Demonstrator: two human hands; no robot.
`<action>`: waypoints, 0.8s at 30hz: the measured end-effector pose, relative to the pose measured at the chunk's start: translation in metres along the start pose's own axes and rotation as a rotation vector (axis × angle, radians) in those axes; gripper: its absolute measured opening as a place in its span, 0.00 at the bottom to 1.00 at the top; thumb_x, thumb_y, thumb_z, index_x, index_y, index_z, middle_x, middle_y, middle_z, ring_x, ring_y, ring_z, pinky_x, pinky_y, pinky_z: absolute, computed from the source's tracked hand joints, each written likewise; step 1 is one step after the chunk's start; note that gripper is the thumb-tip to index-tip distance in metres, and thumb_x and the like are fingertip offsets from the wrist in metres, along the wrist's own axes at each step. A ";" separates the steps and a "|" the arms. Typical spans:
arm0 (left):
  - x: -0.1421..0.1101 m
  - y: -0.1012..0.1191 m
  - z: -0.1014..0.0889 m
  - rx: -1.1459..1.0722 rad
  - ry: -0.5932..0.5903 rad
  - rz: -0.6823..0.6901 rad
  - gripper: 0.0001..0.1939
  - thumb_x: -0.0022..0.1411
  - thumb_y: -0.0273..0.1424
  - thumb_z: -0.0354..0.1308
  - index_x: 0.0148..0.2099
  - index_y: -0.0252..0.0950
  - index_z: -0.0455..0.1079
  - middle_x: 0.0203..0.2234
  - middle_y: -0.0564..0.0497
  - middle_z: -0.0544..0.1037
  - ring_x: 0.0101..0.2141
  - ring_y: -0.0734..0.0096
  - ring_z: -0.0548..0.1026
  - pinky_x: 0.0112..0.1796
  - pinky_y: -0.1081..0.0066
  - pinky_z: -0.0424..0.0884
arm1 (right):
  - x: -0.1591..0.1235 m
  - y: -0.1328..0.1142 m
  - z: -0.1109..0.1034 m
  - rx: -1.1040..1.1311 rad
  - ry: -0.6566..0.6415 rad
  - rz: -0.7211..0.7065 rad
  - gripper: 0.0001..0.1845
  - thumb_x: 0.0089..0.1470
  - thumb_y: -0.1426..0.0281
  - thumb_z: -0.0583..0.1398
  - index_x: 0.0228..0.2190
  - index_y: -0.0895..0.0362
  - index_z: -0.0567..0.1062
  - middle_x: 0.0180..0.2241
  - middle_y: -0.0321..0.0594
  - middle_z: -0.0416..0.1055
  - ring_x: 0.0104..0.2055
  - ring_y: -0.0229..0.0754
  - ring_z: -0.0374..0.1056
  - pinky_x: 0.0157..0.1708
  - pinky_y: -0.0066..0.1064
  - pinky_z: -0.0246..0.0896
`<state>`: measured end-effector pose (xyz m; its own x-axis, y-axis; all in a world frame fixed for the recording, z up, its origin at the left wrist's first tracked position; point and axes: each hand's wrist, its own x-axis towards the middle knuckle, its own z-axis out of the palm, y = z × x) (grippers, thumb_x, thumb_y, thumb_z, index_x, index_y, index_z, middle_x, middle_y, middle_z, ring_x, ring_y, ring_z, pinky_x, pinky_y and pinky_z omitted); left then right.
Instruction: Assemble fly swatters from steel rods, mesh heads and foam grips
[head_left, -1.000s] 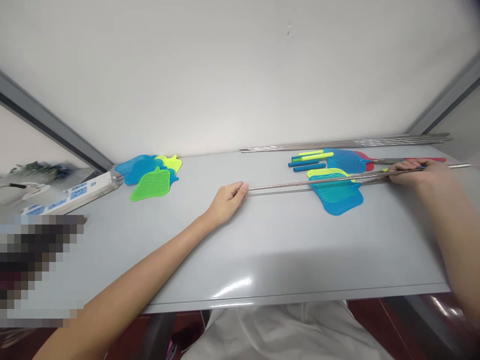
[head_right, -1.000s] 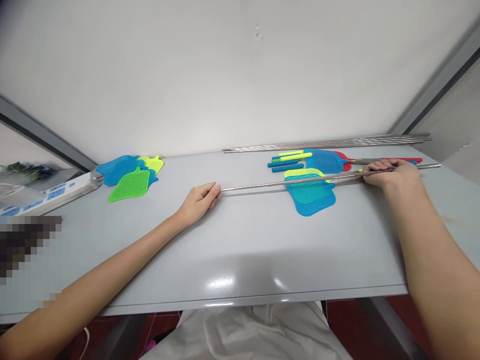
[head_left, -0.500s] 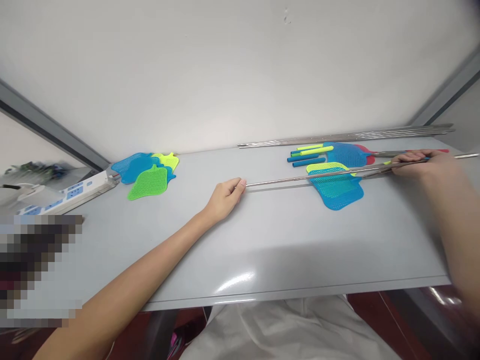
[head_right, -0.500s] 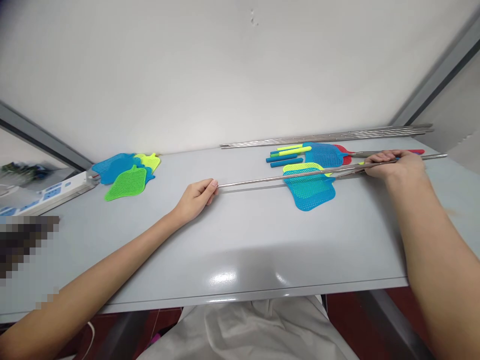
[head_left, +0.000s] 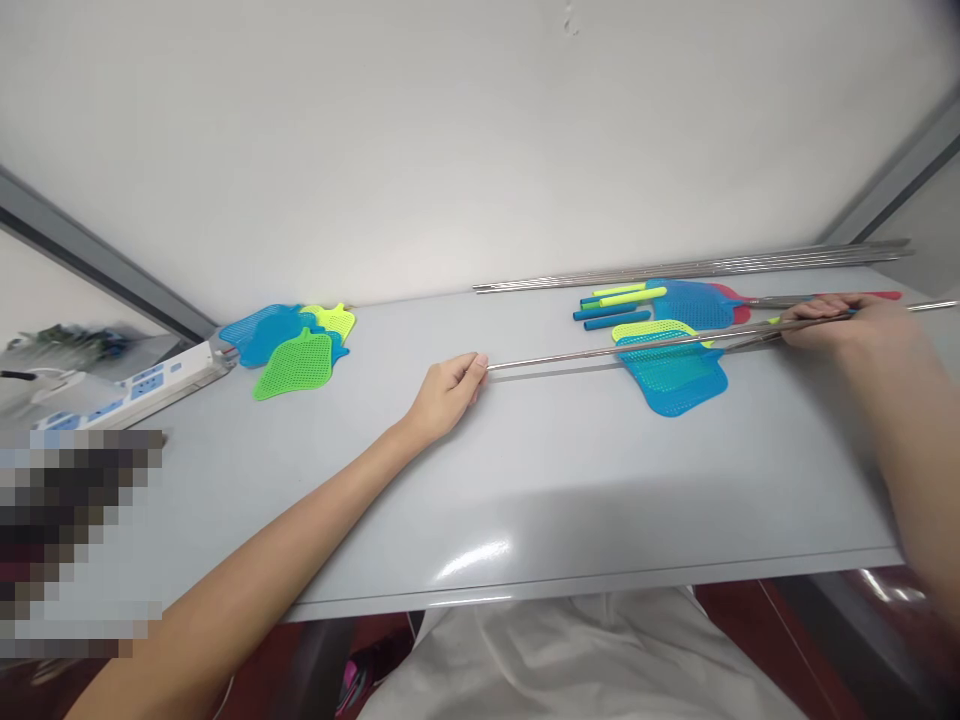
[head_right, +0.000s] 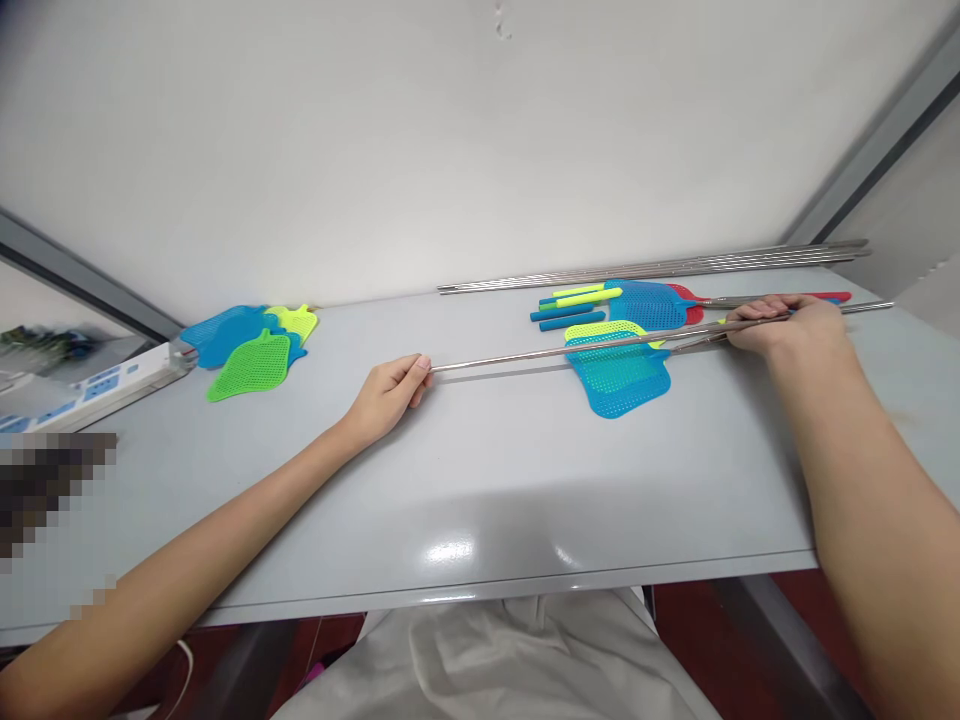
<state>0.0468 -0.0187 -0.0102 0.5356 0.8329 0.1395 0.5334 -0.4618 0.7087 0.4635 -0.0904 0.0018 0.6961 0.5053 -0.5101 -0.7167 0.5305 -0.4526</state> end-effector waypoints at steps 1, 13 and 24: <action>0.000 0.000 0.000 -0.003 0.002 -0.001 0.21 0.65 0.42 0.40 0.25 0.36 0.60 0.14 0.57 0.62 0.19 0.78 0.60 0.24 0.76 0.57 | 0.000 0.000 0.000 -0.001 0.001 0.000 0.12 0.53 0.79 0.38 0.20 0.57 0.44 0.14 0.28 0.38 0.11 0.28 0.39 0.10 0.20 0.37; 0.000 -0.001 0.001 -0.004 0.013 0.002 0.21 0.64 0.42 0.39 0.25 0.36 0.60 0.14 0.57 0.62 0.18 0.77 0.60 0.23 0.75 0.57 | 0.015 -0.002 -0.005 -0.029 -0.004 0.035 0.11 0.52 0.79 0.41 0.21 0.57 0.45 0.14 0.27 0.37 0.12 0.28 0.36 0.10 0.20 0.38; 0.000 0.000 0.001 -0.003 0.005 0.005 0.21 0.64 0.42 0.40 0.25 0.36 0.60 0.14 0.57 0.61 0.18 0.77 0.59 0.23 0.76 0.57 | 0.014 -0.003 -0.004 0.012 0.005 0.026 0.12 0.51 0.80 0.41 0.21 0.57 0.44 0.14 0.28 0.37 0.12 0.28 0.36 0.10 0.21 0.37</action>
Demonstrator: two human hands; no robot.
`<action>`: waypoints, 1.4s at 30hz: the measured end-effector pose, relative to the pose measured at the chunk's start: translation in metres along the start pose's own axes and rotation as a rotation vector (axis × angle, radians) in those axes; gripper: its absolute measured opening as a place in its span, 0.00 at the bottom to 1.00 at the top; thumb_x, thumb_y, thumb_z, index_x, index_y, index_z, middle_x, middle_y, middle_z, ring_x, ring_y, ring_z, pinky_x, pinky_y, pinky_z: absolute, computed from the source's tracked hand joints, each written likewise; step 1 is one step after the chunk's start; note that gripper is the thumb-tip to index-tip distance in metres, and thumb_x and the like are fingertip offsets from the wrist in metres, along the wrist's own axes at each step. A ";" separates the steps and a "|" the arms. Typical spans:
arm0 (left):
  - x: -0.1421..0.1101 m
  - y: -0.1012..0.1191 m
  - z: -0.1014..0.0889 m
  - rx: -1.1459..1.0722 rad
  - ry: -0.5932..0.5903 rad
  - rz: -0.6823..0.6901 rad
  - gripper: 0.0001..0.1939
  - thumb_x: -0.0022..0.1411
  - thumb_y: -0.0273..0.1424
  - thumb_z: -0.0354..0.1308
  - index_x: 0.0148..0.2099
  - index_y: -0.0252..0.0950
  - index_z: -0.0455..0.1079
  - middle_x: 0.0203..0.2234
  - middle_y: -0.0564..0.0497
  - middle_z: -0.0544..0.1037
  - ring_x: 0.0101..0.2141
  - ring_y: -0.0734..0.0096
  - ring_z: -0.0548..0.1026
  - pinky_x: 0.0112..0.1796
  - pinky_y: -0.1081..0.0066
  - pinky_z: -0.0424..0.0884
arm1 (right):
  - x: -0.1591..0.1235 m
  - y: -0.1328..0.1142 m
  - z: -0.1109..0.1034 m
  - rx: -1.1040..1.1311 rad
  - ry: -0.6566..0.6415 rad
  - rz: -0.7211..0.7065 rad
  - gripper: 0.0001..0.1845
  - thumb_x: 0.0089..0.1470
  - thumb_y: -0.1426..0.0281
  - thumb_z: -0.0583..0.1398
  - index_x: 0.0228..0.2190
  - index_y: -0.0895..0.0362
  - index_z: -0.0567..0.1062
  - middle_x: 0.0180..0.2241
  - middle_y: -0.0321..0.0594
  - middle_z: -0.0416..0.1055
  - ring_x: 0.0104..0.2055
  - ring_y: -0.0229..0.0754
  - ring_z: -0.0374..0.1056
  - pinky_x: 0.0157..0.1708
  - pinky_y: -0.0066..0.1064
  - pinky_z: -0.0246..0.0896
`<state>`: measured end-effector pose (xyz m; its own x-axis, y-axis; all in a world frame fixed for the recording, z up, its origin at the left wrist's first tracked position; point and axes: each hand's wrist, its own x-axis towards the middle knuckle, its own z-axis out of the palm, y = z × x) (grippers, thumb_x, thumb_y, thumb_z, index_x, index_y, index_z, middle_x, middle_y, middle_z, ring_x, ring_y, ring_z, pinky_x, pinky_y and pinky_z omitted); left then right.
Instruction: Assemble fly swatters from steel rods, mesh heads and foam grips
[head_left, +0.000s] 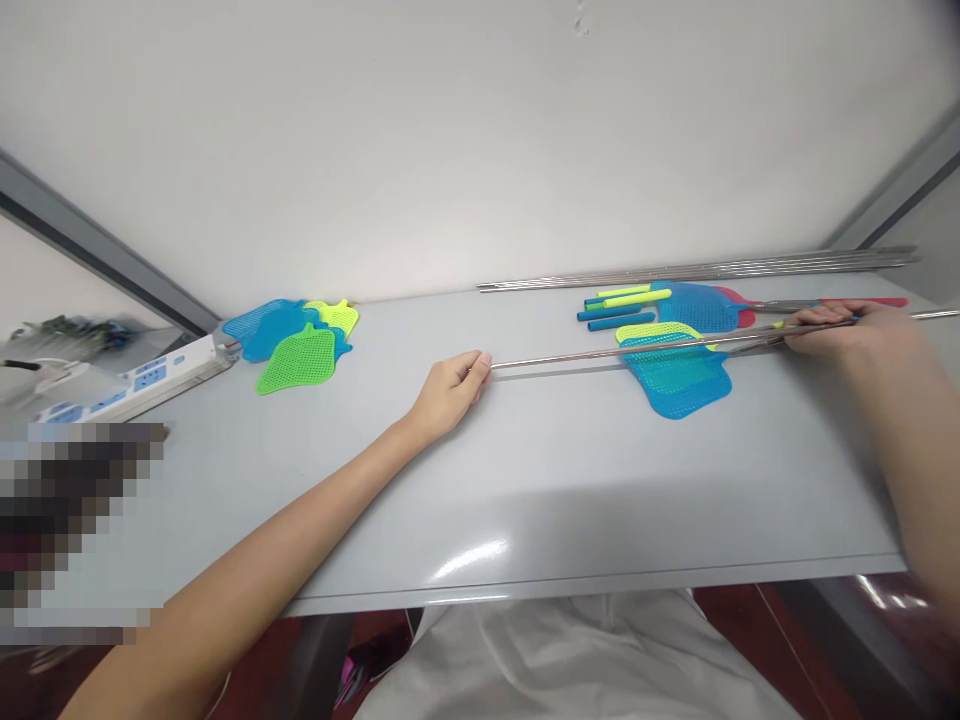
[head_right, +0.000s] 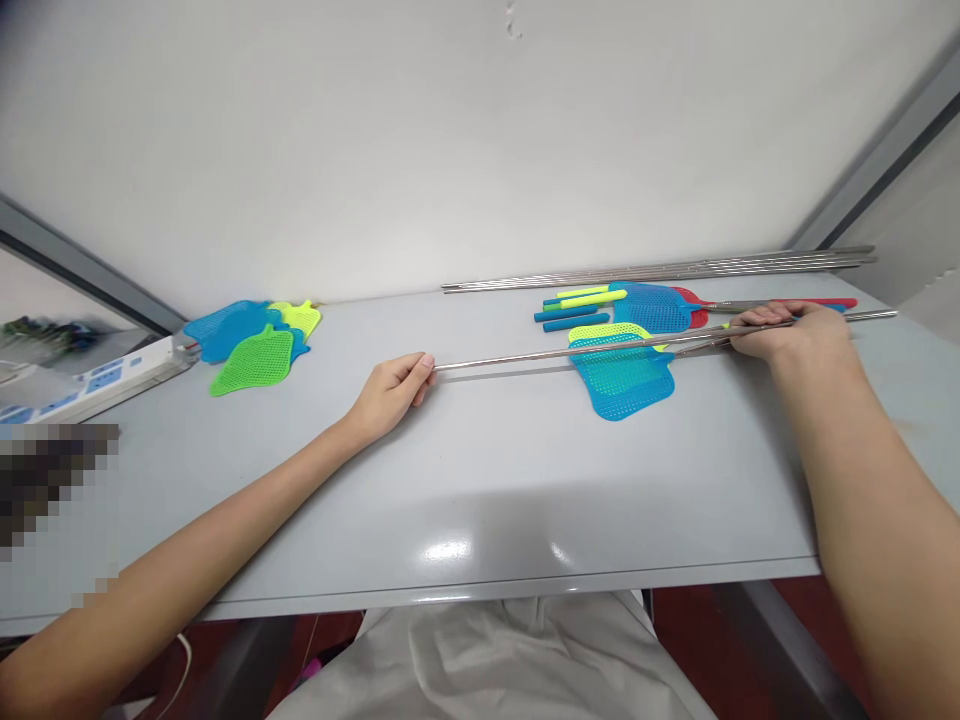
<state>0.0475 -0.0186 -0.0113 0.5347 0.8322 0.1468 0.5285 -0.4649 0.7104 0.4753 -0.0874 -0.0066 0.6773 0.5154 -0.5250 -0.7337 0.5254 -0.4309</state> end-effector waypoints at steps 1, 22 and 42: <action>0.000 0.000 0.000 -0.001 -0.001 -0.002 0.21 0.64 0.42 0.40 0.25 0.36 0.60 0.14 0.57 0.61 0.18 0.77 0.59 0.23 0.76 0.57 | 0.000 0.000 0.000 0.001 -0.001 0.000 0.12 0.51 0.80 0.41 0.21 0.57 0.44 0.14 0.28 0.37 0.12 0.28 0.36 0.10 0.21 0.37; 0.001 -0.001 0.001 -0.009 0.001 0.001 0.21 0.64 0.43 0.40 0.25 0.36 0.60 0.14 0.57 0.62 0.19 0.77 0.59 0.23 0.76 0.57 | 0.003 -0.002 -0.001 0.002 -0.006 -0.004 0.12 0.49 0.81 0.41 0.20 0.57 0.44 0.14 0.29 0.36 0.12 0.29 0.36 0.10 0.22 0.35; 0.001 0.001 0.000 -0.014 -0.002 -0.008 0.21 0.64 0.42 0.40 0.25 0.36 0.60 0.14 0.57 0.62 0.19 0.77 0.60 0.23 0.76 0.58 | 0.001 -0.005 0.000 0.006 -0.042 -0.023 0.11 0.49 0.79 0.41 0.20 0.57 0.42 0.14 0.29 0.37 0.11 0.29 0.39 0.10 0.22 0.37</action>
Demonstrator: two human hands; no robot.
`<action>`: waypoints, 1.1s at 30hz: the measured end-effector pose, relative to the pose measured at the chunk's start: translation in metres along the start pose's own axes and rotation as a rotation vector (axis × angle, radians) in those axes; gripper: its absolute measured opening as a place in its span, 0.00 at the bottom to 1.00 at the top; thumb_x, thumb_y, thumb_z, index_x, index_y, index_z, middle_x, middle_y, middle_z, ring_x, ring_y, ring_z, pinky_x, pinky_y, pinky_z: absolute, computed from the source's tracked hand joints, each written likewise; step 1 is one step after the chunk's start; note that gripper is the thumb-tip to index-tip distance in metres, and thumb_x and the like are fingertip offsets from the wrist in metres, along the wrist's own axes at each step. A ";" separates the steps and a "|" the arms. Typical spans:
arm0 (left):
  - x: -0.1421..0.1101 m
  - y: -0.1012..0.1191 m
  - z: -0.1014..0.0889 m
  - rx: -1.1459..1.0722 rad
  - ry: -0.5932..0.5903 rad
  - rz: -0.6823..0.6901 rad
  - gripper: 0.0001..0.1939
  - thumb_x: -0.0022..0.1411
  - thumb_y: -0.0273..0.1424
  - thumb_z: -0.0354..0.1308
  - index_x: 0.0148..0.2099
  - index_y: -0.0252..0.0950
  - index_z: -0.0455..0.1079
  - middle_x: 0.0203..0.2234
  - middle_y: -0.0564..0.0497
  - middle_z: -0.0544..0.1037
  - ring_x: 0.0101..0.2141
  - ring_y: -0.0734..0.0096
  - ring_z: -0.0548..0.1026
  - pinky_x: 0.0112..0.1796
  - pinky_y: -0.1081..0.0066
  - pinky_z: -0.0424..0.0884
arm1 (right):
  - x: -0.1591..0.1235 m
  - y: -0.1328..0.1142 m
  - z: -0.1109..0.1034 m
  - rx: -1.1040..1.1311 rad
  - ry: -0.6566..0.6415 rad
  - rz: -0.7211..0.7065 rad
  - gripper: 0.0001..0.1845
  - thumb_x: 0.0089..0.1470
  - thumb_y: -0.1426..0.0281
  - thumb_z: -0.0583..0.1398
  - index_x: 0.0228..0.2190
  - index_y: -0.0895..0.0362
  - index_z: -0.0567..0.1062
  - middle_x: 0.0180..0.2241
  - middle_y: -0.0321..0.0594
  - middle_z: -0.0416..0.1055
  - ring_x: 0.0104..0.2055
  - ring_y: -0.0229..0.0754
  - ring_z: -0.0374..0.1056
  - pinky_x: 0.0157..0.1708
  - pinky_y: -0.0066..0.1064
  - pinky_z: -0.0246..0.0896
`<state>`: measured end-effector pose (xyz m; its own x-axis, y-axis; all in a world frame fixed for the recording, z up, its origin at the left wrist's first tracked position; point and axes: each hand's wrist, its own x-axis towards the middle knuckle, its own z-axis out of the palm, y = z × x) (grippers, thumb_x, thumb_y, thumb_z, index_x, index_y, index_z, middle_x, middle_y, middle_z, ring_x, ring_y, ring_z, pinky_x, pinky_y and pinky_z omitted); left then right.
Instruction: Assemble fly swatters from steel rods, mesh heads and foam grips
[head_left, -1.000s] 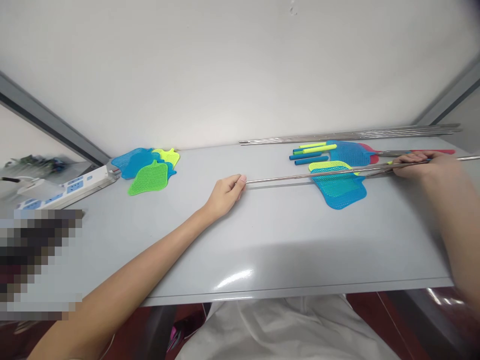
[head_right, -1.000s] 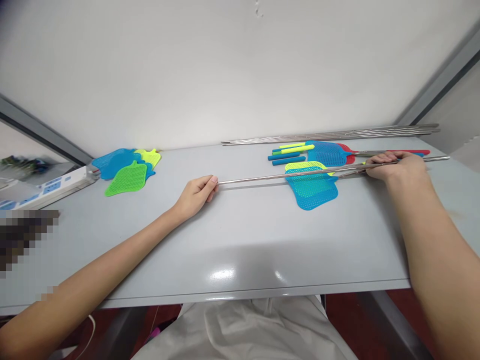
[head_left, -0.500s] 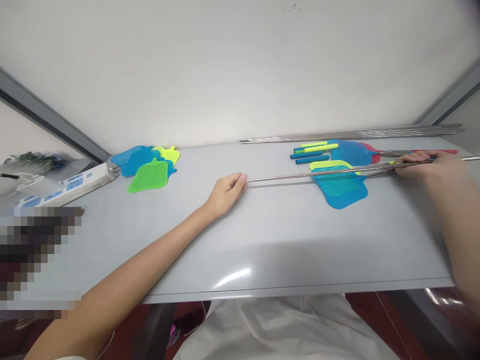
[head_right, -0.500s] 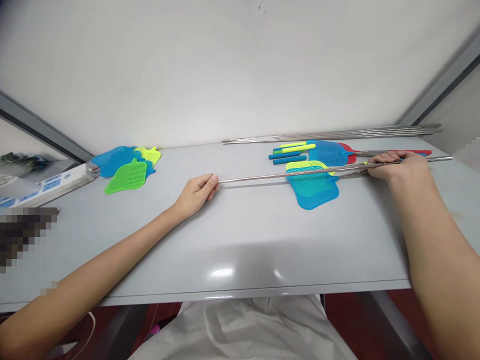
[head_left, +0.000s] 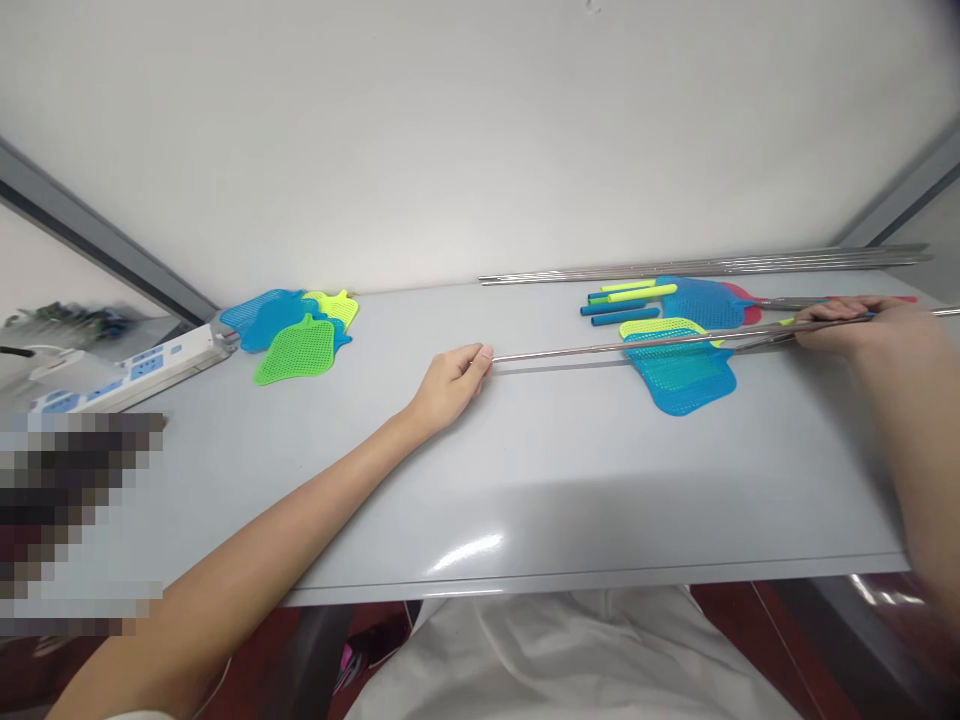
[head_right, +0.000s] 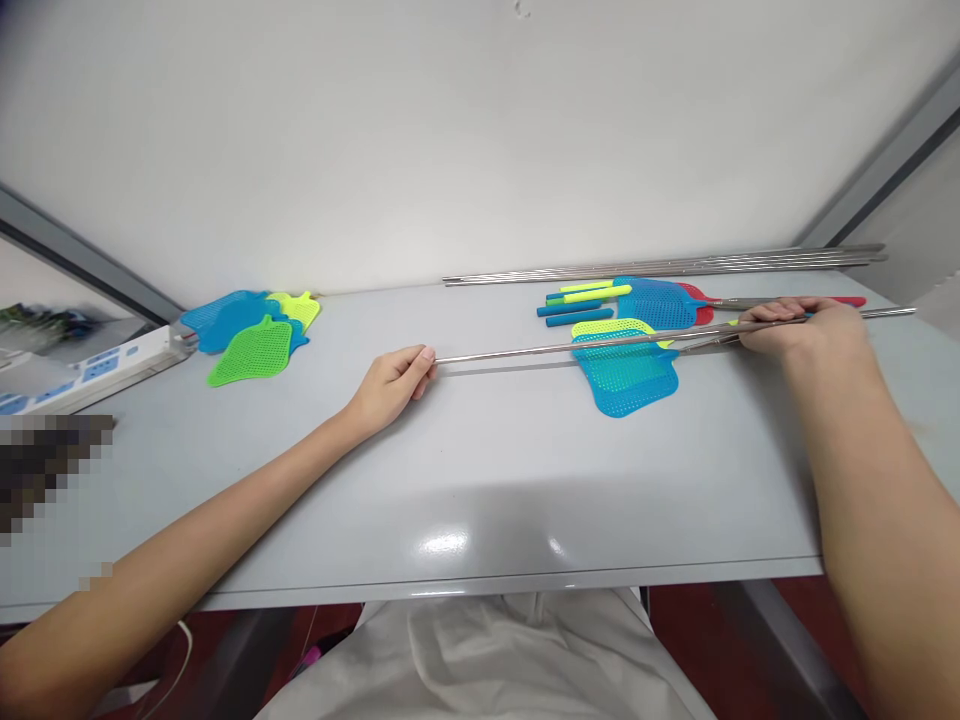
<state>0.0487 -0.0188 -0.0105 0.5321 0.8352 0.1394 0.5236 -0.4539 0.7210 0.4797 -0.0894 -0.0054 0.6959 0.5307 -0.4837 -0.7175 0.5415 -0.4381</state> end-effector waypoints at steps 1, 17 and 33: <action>0.000 0.000 0.000 0.001 0.001 0.000 0.21 0.64 0.42 0.40 0.25 0.36 0.60 0.14 0.57 0.62 0.19 0.77 0.60 0.23 0.76 0.58 | 0.000 0.000 0.000 0.000 -0.001 0.002 0.11 0.50 0.78 0.42 0.20 0.57 0.43 0.14 0.28 0.36 0.11 0.29 0.39 0.09 0.22 0.37; -0.001 -0.001 0.001 -0.106 0.014 -0.025 0.22 0.65 0.42 0.38 0.27 0.35 0.61 0.13 0.57 0.62 0.19 0.77 0.60 0.25 0.75 0.58 | -0.007 -0.001 0.006 -0.004 0.027 -0.014 0.12 0.51 0.78 0.42 0.22 0.55 0.41 0.14 0.27 0.36 0.11 0.28 0.37 0.10 0.21 0.38; 0.000 0.001 0.000 -0.056 0.009 -0.027 0.18 0.64 0.37 0.41 0.26 0.36 0.61 0.14 0.57 0.63 0.20 0.76 0.61 0.25 0.75 0.58 | -0.014 0.002 0.011 0.038 0.086 -0.033 0.13 0.49 0.77 0.43 0.21 0.56 0.41 0.14 0.28 0.36 0.11 0.27 0.37 0.10 0.19 0.34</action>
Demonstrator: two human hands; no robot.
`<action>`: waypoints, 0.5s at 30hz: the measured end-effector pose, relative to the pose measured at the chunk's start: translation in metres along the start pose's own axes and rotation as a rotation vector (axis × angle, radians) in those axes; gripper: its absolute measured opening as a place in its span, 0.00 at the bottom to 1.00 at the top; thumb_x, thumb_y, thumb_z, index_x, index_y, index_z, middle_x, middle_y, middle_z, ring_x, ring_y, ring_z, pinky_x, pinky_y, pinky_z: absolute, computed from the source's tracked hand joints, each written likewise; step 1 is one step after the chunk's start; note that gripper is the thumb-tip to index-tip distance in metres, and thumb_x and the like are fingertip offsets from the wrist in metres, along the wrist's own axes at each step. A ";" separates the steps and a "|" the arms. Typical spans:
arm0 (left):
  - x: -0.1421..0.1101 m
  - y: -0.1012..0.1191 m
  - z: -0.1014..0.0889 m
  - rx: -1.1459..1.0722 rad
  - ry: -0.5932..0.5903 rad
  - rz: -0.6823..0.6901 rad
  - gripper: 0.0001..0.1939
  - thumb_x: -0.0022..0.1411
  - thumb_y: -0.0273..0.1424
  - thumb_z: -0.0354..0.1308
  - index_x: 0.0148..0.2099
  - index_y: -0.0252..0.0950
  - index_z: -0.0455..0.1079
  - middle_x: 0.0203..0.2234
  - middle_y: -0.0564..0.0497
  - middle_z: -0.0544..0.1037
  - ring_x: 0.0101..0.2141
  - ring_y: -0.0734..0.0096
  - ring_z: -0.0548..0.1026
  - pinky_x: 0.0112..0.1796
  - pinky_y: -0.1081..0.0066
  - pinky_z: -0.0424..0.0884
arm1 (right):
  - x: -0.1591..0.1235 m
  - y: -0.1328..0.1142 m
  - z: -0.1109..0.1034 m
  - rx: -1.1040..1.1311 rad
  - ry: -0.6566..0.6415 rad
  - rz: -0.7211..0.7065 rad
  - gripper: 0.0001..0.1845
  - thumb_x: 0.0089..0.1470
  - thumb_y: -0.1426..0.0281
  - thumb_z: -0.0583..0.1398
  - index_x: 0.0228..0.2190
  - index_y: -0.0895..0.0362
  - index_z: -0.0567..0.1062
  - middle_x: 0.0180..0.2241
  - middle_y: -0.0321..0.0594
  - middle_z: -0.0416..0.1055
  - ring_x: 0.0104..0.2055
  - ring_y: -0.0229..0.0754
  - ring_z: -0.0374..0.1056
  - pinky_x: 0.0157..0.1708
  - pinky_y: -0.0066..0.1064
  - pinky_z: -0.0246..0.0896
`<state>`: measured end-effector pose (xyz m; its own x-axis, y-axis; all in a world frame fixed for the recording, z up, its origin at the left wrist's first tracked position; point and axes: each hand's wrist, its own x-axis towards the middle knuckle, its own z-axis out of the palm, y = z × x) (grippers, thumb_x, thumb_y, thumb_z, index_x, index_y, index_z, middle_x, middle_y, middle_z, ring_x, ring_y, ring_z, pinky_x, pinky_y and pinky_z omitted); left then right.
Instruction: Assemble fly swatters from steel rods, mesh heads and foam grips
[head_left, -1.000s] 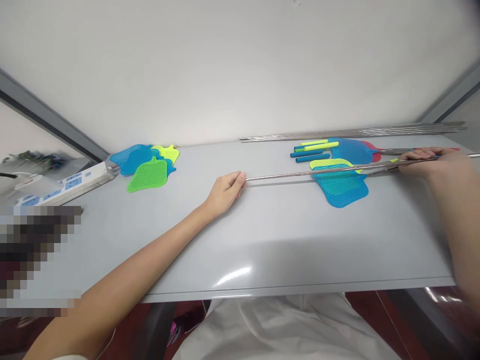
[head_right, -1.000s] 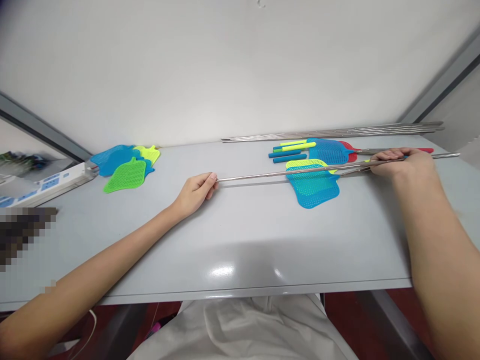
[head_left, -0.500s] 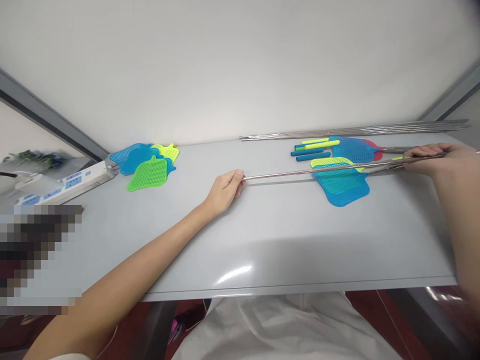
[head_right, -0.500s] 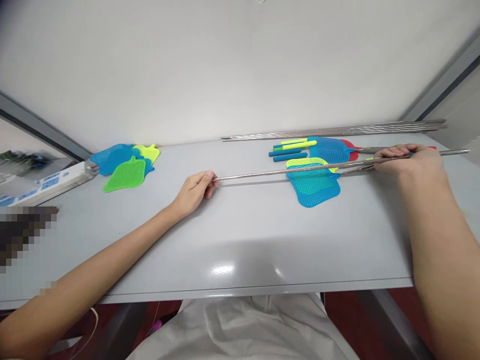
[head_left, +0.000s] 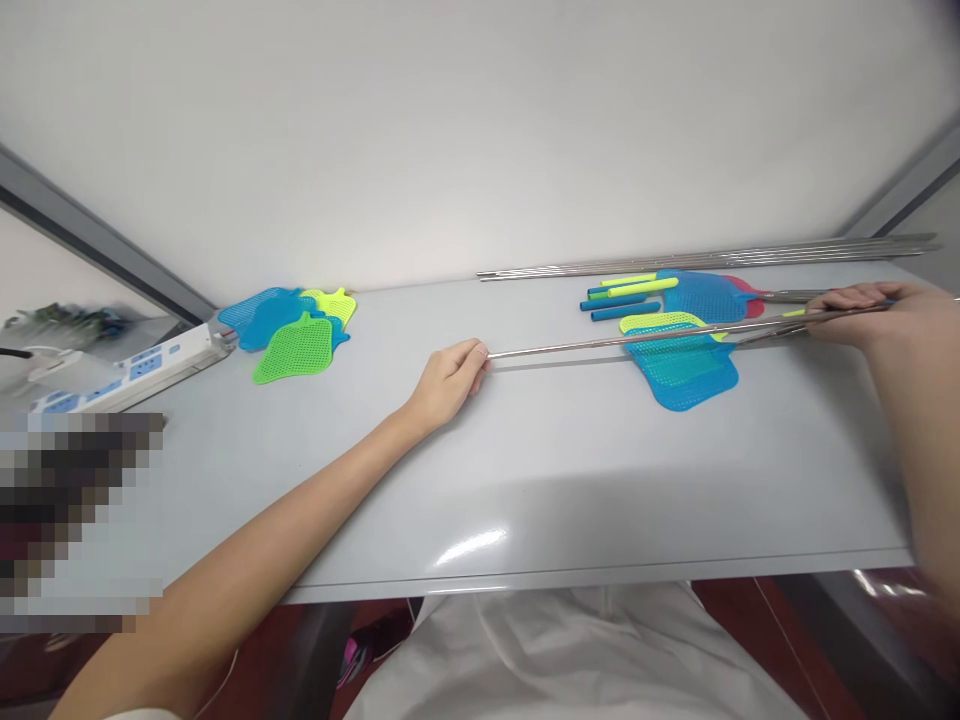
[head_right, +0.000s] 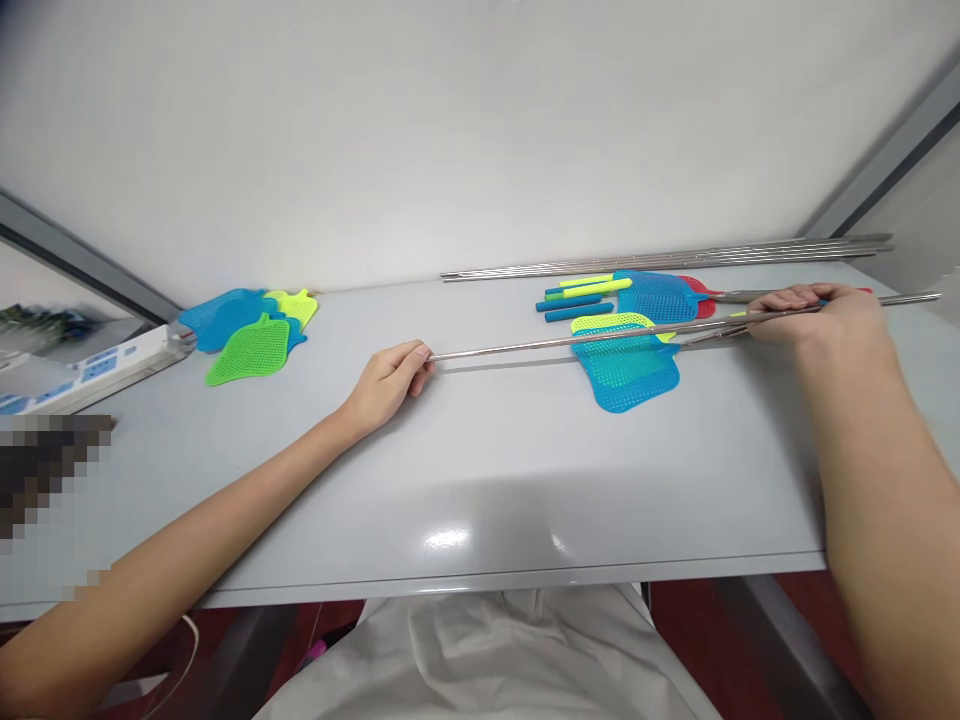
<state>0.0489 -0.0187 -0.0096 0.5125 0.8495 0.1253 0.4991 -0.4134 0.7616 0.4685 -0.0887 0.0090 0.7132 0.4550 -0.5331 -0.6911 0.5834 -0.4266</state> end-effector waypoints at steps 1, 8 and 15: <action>0.000 0.000 0.000 0.009 0.001 0.002 0.18 0.64 0.37 0.41 0.26 0.36 0.61 0.14 0.58 0.63 0.19 0.77 0.61 0.25 0.75 0.58 | 0.000 0.000 0.000 0.004 -0.003 0.002 0.13 0.50 0.77 0.43 0.21 0.56 0.41 0.14 0.27 0.36 0.11 0.27 0.37 0.10 0.19 0.34; 0.000 -0.001 0.000 0.033 0.005 0.013 0.18 0.64 0.38 0.41 0.26 0.36 0.61 0.14 0.58 0.63 0.19 0.77 0.60 0.25 0.76 0.58 | 0.001 -0.001 0.003 0.014 0.033 0.003 0.12 0.47 0.78 0.44 0.21 0.56 0.41 0.14 0.27 0.36 0.11 0.27 0.35 0.11 0.19 0.34; 0.001 -0.003 0.000 0.035 0.002 0.020 0.18 0.65 0.38 0.41 0.26 0.36 0.61 0.14 0.58 0.62 0.19 0.77 0.60 0.25 0.76 0.57 | -0.008 0.000 0.005 0.028 0.031 -0.008 0.13 0.48 0.77 0.44 0.21 0.56 0.41 0.14 0.28 0.37 0.11 0.27 0.36 0.11 0.19 0.35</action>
<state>0.0478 -0.0170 -0.0117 0.5214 0.8415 0.1416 0.5129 -0.4417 0.7361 0.4631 -0.0890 0.0164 0.7147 0.4296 -0.5520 -0.6814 0.6056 -0.4110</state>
